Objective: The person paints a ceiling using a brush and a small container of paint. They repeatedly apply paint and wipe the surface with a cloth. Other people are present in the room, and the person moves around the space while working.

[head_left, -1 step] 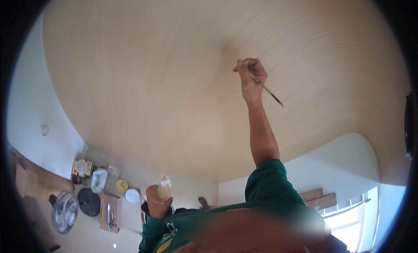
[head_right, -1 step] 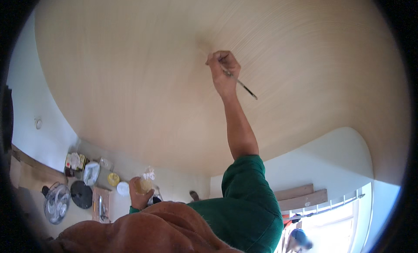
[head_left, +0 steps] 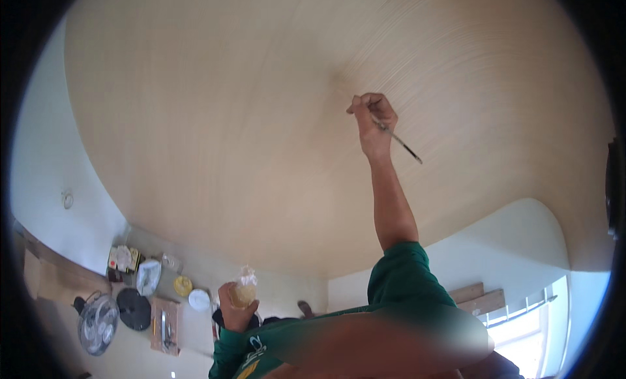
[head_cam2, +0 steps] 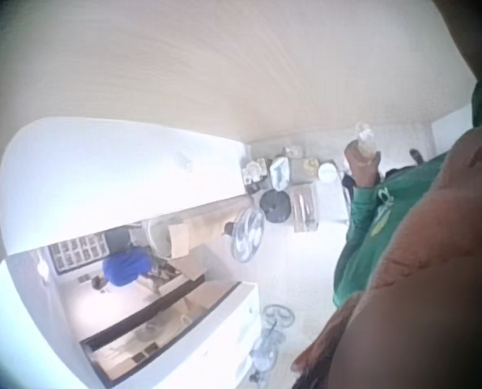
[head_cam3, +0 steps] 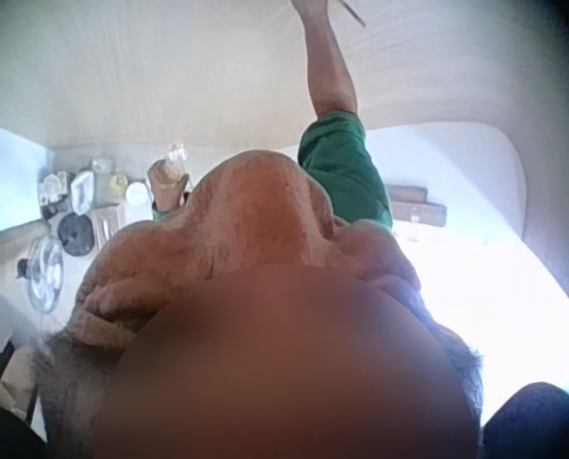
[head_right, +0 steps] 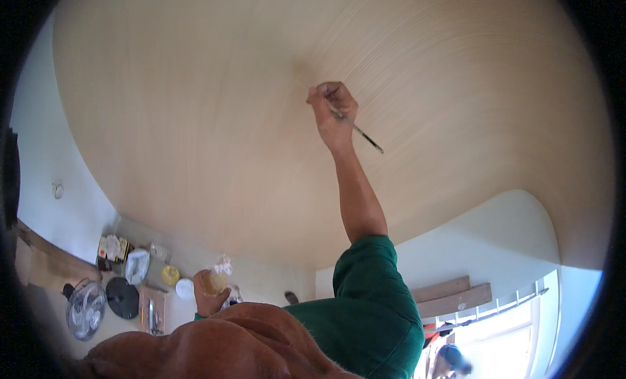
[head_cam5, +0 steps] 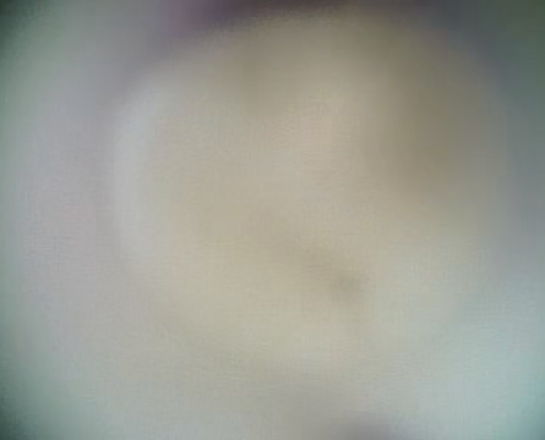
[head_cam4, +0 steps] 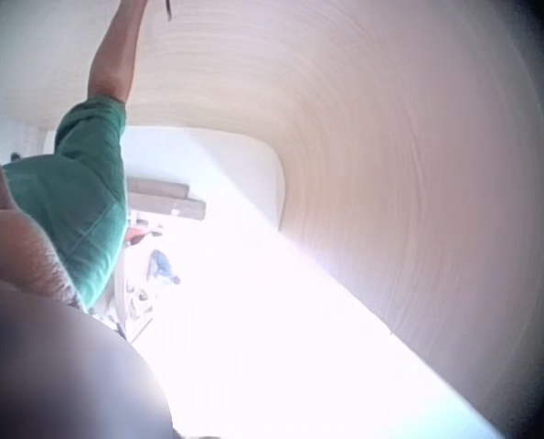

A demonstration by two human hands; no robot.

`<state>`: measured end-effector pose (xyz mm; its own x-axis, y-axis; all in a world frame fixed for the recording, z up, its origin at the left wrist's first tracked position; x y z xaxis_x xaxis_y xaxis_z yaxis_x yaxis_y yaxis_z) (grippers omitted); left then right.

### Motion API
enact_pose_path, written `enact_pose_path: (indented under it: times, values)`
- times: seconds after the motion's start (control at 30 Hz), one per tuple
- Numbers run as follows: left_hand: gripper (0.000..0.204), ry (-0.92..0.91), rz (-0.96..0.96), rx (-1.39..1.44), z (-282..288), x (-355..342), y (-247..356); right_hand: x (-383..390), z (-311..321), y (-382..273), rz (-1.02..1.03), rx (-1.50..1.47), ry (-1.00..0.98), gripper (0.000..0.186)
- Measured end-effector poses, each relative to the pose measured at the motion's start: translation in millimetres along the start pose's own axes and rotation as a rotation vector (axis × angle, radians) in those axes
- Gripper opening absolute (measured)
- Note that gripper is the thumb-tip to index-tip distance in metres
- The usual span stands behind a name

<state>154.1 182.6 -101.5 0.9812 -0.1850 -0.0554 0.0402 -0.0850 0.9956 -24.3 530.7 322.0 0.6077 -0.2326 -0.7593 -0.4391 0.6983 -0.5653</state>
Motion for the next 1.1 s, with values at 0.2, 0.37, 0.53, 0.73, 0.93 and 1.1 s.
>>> enact_pose_path:
  times: [0.2, 0.37, 0.53, 0.73, 0.93, 1.1]
  values:
    - [0.075, 0.004, 0.057, 0.111, -3, -10, 4, -48, 57, -77, 0.37, 0.224, 0.057, 0.011]
    - [0.077, -0.008, -0.006, 0.063, 1, -10, 14, -97, 101, -186, 0.651, 0.447, 0.187, 0.015]
    - [0.077, -0.041, -0.022, 0.067, 6, -14, 17, -125, 83, -274, 0.774, 0.727, 0.654, 0.024]
    - [0.078, -0.049, -0.031, 0.052, 11, -13, 8, -142, 80, -304, 1.519, 1.148, 0.549, 0.023]
    - [0.078, 0.0, 0.037, 0.086, 3, -10, -5, -180, 115, -301, 1.635, 0.876, 0.47, 0.023]
    - [0.078, -0.007, 0.08, 0.242, -2, -9, -15, -178, 121, -327, 1.618, 0.823, 0.331, 0.028]
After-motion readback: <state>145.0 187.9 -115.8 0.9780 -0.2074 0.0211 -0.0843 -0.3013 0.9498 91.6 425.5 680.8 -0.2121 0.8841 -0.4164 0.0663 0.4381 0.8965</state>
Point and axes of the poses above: each hand's wrist, its own x-axis away from the middle knuckle, its own z-axis out of the back of the hand, y = z × x, the point moved 4 cm from there along -x, towards the middle knuckle, and after that the axes turned 5 degrees about x, right-handed, at the moved point
